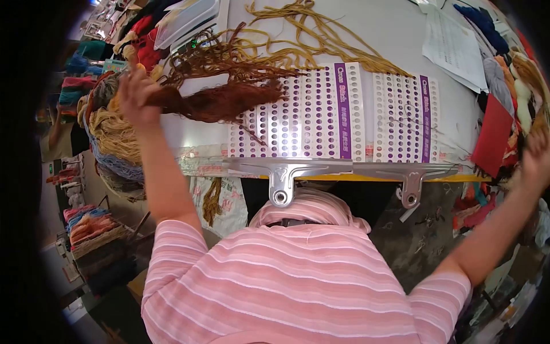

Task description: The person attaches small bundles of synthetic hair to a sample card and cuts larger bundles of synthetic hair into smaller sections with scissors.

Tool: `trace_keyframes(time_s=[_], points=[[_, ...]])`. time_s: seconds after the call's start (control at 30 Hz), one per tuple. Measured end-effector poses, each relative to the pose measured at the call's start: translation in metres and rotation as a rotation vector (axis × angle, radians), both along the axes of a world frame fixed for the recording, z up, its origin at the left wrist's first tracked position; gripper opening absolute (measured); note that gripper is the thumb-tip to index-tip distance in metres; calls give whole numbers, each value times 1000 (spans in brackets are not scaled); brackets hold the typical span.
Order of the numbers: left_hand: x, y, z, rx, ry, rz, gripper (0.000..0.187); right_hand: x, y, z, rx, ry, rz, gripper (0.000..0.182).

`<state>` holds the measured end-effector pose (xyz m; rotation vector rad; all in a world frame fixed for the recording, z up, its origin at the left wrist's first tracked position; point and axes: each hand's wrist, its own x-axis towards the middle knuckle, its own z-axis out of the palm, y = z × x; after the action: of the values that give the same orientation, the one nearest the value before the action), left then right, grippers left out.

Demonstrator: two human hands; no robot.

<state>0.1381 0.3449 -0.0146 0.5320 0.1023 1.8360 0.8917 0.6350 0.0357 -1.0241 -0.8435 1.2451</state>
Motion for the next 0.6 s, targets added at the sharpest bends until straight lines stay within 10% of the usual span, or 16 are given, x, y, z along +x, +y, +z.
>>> trace_keyframes(time_s=[0.23,0.4,0.6], points=[[164,88,-79,-796,712,-154,26,-357,-92,-129,-71,-345,535,29],[185,103,-97,-1011,927,-130,30,-412,-111,-183,99,-919,496,19],[196,132,-112,-1028,1334,-143,19,-416,-113,-190,22,-776,404,15]])
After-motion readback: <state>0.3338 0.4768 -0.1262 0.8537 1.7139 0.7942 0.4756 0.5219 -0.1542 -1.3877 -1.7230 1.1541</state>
